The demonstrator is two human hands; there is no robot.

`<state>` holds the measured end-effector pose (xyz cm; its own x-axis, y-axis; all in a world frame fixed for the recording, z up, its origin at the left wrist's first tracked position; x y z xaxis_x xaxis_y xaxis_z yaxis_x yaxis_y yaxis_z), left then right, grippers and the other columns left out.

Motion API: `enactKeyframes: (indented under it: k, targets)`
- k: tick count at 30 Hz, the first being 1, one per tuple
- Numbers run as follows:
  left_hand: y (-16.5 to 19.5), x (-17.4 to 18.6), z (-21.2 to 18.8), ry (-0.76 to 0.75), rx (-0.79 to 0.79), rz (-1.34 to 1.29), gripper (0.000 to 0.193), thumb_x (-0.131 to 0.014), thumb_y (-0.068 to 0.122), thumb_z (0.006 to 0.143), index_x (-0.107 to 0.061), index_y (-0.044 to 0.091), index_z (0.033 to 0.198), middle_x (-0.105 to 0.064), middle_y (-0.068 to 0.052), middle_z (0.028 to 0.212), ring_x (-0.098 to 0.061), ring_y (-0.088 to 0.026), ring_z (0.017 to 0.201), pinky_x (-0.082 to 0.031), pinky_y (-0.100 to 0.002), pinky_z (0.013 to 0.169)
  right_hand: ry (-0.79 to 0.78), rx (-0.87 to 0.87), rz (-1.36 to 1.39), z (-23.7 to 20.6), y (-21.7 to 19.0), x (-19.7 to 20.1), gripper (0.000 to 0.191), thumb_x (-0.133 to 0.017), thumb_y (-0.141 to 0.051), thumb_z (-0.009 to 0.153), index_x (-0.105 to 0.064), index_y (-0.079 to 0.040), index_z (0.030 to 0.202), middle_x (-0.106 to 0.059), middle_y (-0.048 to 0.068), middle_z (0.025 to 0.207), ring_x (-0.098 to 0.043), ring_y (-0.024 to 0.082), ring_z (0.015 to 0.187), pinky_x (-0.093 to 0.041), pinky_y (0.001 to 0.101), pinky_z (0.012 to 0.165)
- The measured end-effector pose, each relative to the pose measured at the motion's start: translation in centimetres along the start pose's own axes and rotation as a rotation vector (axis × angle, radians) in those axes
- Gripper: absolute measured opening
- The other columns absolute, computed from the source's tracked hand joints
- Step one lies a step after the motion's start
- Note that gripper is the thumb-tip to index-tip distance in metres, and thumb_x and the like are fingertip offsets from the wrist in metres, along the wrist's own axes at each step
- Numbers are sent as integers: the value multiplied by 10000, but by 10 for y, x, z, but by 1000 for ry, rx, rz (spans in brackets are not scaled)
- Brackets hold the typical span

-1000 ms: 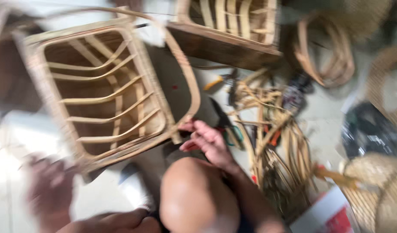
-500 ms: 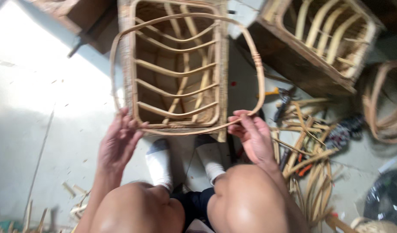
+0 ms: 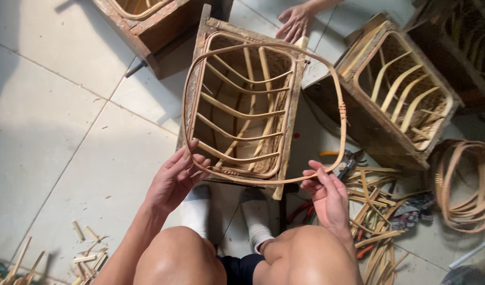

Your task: The person sits on the floor weaving thin bamboo strips into the rim of a wooden-framed basket, pressing strips into place and trimming them. They hammer strips to seat them, apply glue from a squeeze bottle along the rim, fit a curved bamboo hoop around the basket edge, and continue gluing and pressing the rim strips.

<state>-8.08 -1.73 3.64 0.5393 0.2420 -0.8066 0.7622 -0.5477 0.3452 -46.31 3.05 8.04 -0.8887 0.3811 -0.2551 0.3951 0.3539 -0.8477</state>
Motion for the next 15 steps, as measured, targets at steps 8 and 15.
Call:
enactKeyframes:
  k: [8, 15]
  targets:
    - [5, 4, -11, 35, -12, 35, 512, -584, 178, 1000, -507, 48, 1489, -709, -109, 1143, -689, -252, 1097, -556, -420, 944, -15, -28, -4, -13, 1, 2, 388, -543, -158, 1040, -596, 64, 1355, -728, 151, 1050, -702, 166, 842, -580, 331, 819]
    - [38, 13, -16, 92, -208, 349, 537, -642, 70, 970, -523, -16, 1486, -717, -160, 1053, -732, -232, 919, -597, -307, 773, -57, -66, -75, -20, 3, -2, 426, -549, -164, 1022, -572, 53, 1388, -723, 156, 1057, -704, 165, 826, -587, 336, 804]
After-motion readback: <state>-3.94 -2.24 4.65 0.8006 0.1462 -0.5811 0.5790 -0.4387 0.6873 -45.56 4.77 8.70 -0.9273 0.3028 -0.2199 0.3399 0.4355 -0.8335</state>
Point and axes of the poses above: each hand's wrist, its own z-axis towards the middle knuckle, its own x-axis out of the back of the hand, y = z × x, the point moved 9 cm from there along z, towards the middle knuckle
